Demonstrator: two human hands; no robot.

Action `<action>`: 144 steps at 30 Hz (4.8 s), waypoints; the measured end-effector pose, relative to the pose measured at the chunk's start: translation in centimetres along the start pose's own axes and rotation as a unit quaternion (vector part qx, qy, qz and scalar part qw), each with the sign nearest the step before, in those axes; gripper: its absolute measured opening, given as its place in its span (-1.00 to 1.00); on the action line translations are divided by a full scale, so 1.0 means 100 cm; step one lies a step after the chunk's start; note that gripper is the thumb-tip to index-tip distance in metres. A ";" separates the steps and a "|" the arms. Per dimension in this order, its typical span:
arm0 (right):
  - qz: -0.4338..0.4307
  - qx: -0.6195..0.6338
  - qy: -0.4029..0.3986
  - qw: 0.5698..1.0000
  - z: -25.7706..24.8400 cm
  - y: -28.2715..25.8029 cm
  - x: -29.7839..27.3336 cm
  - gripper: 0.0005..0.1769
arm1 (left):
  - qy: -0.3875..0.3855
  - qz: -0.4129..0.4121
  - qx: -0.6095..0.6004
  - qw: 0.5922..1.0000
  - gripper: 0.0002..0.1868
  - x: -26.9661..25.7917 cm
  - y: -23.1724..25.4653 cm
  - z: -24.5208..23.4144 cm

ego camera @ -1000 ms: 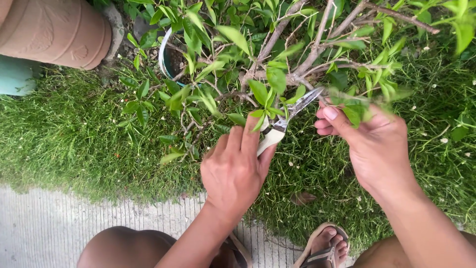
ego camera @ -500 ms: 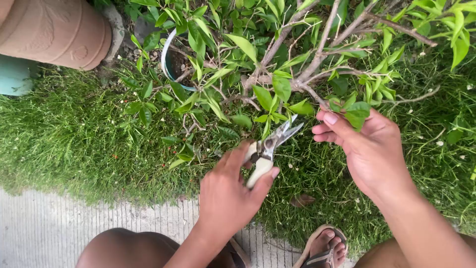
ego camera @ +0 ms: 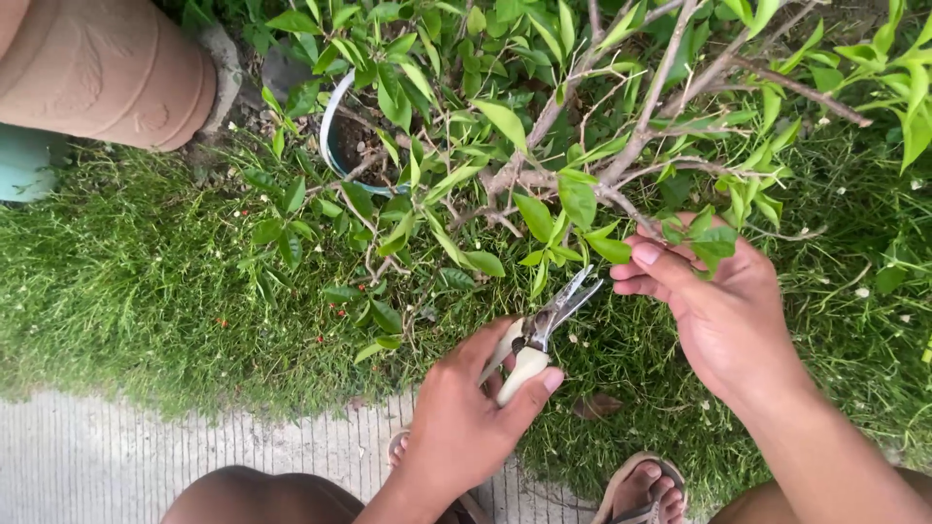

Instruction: Prune small branches and leaves from potted plants using gardening shears.

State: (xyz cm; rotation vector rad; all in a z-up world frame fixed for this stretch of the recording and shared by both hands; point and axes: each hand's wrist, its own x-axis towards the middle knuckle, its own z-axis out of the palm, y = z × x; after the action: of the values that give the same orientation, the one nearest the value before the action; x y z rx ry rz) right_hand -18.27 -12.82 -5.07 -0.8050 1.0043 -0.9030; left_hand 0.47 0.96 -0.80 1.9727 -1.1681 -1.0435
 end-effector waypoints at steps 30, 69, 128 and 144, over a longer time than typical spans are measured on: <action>-0.015 0.045 0.002 0.999 -0.001 0.007 0.003 -0.69 | 0.146 0.411 0.501 0.747 -0.34 0.000 0.160 -0.099; -0.031 -0.087 0.034 0.995 0.019 -0.011 0.010 -0.83 | 0.125 0.424 0.556 0.704 -0.27 0.056 0.097 -0.097; -0.049 -0.003 0.005 0.999 0.011 -0.004 0.015 -0.84 | 0.102 0.458 0.655 0.592 -0.44 0.077 0.083 -0.102; -0.069 -0.015 -0.003 0.997 0.015 -0.002 0.011 -0.87 | 0.114 0.424 0.616 0.654 -0.27 0.043 0.112 -0.113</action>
State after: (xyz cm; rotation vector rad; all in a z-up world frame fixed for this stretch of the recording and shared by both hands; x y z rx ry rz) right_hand -16.64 -13.65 -4.80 -0.9101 0.9672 -1.0058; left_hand 6.81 -6.38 12.49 1.7246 -2.6227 0.7405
